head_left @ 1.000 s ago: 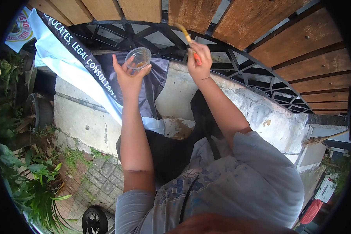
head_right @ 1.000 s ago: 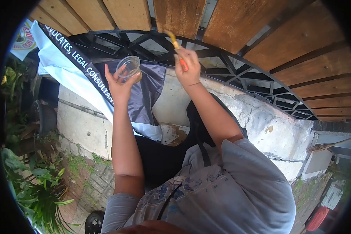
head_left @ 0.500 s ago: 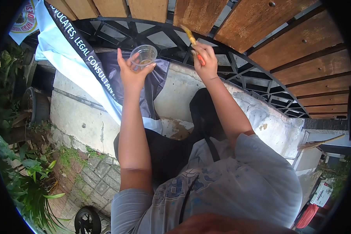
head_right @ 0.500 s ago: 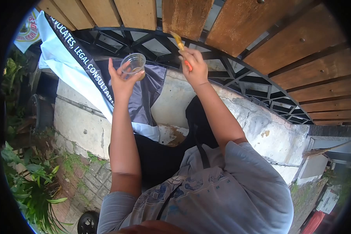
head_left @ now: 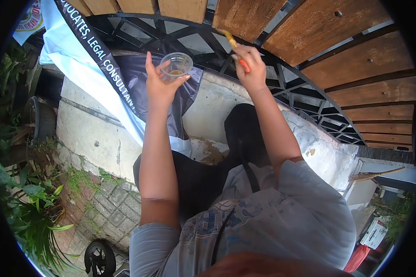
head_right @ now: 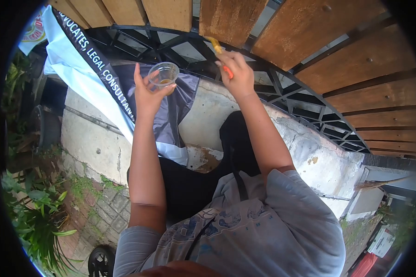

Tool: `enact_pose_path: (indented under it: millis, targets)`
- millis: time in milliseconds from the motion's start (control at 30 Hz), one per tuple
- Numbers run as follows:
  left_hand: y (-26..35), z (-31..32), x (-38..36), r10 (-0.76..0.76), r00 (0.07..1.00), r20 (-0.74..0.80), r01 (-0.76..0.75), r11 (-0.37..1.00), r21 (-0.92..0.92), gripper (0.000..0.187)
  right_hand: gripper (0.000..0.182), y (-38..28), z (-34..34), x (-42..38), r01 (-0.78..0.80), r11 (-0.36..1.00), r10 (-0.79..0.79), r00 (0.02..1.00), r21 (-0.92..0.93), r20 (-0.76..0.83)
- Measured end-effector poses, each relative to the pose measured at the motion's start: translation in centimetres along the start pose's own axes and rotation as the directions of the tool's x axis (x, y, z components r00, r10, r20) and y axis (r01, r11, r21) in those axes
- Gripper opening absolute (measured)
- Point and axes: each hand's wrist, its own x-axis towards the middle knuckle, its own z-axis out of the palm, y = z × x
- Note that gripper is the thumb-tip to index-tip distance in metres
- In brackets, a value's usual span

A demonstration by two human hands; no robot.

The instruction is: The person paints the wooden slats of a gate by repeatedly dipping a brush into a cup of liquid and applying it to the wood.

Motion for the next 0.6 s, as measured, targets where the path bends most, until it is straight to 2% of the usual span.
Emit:
enact_pose_path:
  millis: [67, 133, 267, 300, 333, 433, 567, 600]
  targets:
    - [0.1, -0.1, 0.1, -0.013, 1.0, 0.0, 0.013, 0.999, 0.031, 0.134, 0.033, -0.5, -1.3, 1.7, 0.032, 0.997, -0.042, 0.984, -0.063, -0.171]
    - [-0.1, -0.2, 0.1, -0.025, 1.0, 0.01, 0.024, 0.999, 0.037, 0.137, 0.034, 0.4, -2.1, 2.4, 0.093, 0.989, -0.128, 0.927, -0.116, -0.351]
    - [-0.7, -0.7, 0.4, -0.007, 1.0, -0.004, 0.008, 0.995, 0.098, 0.137, 0.036, 0.6, -1.3, 1.2, 0.125, 0.987, -0.151, 0.945, -0.106, -0.291]
    - [-0.7, -0.8, 0.4, -0.005, 1.0, -0.007, 0.006, 0.996, 0.089, 0.137, 0.036, 1.1, -0.8, 0.6, 0.158, 0.982, -0.177, 0.963, -0.103, -0.205]
    - [-0.5, -0.8, 0.3, -0.005, 1.0, -0.011, 0.006, 0.997, 0.077, 0.137, 0.035, 0.8, -0.6, 0.0, 0.098, 0.992, -0.103, 0.992, -0.073, -0.066]
    - [0.0, -1.0, 0.0, -0.012, 1.0, -0.001, 0.012, 0.999, 0.043, 0.137, 0.032, 0.4, 0.2, -1.1, 0.068, 0.996, -0.066, 0.997, -0.061, 0.039]
    - [-0.6, -1.6, -0.3, 0.029, 1.0, -0.006, -0.028, 0.999, 0.042, 0.137, 0.029, -0.8, -0.7, 0.9, 0.106, 0.994, -0.104, 0.992, -0.031, 0.072]
    - [-0.4, -1.7, -0.6, 0.039, 0.999, -0.002, -0.039, 0.998, 0.043, 0.137, 0.027, -1.6, -1.2, 1.4, 0.042, 0.999, -0.045, 0.978, 0.02, 0.205]
